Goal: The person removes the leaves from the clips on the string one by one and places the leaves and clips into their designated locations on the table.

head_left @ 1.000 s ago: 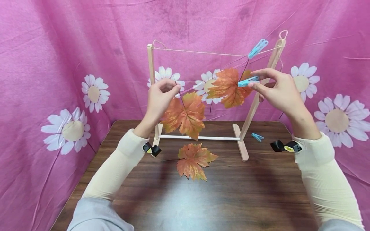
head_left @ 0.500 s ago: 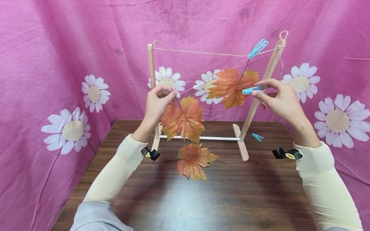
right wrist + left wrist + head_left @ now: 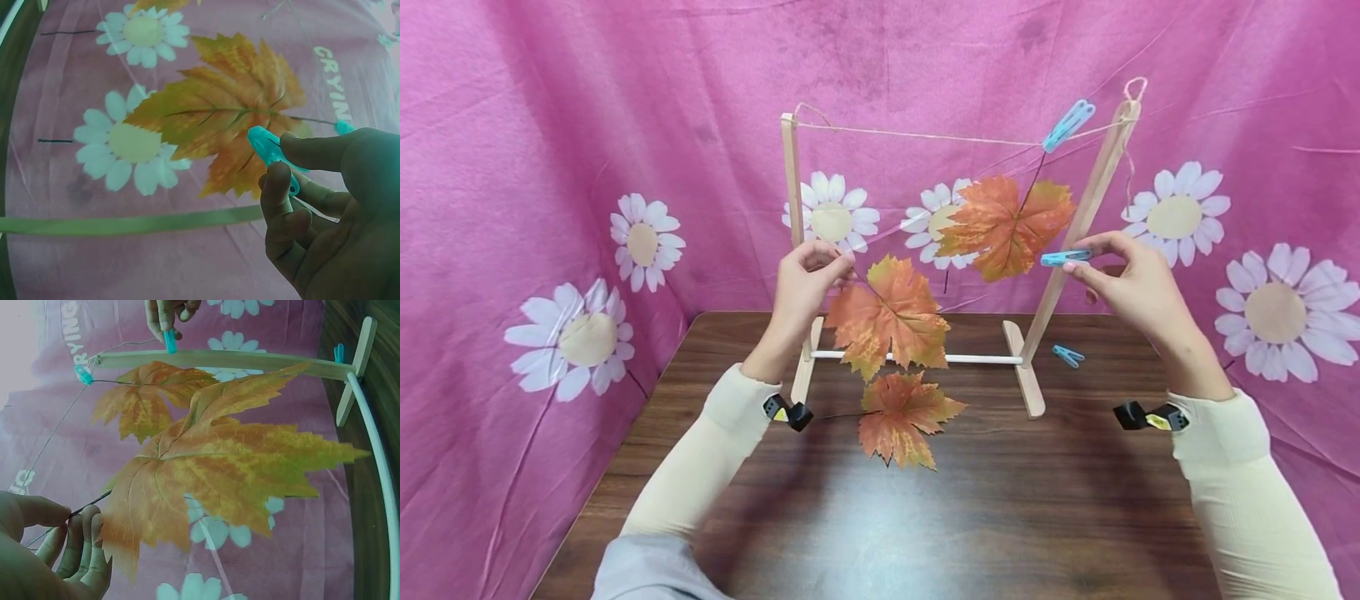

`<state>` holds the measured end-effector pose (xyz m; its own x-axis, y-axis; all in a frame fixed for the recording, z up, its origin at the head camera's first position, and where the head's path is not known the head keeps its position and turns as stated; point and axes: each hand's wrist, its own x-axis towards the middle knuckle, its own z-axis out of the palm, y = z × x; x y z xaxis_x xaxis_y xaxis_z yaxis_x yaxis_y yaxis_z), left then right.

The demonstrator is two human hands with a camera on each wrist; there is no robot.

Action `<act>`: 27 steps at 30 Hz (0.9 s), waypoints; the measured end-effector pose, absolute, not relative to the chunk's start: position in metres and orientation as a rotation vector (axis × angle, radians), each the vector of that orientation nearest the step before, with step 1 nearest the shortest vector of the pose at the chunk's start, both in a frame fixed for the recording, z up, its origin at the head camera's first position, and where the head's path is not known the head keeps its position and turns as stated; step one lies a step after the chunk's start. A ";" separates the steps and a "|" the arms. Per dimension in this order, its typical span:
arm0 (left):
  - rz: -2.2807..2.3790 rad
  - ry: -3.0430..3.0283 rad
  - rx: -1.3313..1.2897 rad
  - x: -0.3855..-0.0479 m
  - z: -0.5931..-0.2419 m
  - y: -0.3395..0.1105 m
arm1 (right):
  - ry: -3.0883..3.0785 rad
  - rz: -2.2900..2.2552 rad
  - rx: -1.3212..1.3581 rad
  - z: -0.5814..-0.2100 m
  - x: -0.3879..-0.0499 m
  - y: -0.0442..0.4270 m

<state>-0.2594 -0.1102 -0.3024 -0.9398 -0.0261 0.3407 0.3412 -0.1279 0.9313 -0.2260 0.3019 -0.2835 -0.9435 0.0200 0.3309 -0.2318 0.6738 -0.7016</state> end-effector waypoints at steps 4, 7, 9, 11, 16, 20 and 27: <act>-2.195 -1.894 -0.311 -0.257 -0.312 -0.111 | -2.623 1.124 0.153 -0.293 -0.226 0.308; -2.218 -1.895 -0.285 -0.256 -0.321 -0.112 | -2.645 1.149 0.149 -0.301 -0.226 0.314; -2.244 -1.884 -0.268 -0.255 -0.327 -0.113 | -2.661 1.148 0.137 -0.306 -0.225 0.317; -2.267 -1.876 -0.246 -0.254 -0.333 -0.113 | -2.671 1.148 0.121 -0.311 -0.226 0.321; -2.294 -1.886 -0.189 -0.252 -0.347 -0.116 | -2.673 1.120 0.111 -0.323 -0.227 0.330; -2.309 -1.884 -0.146 -0.250 -0.357 -0.117 | -2.674 1.115 0.118 -0.333 -0.228 0.336; -2.351 -1.862 -0.106 -0.250 -0.371 -0.118 | -2.709 1.104 0.078 -0.349 -0.229 0.344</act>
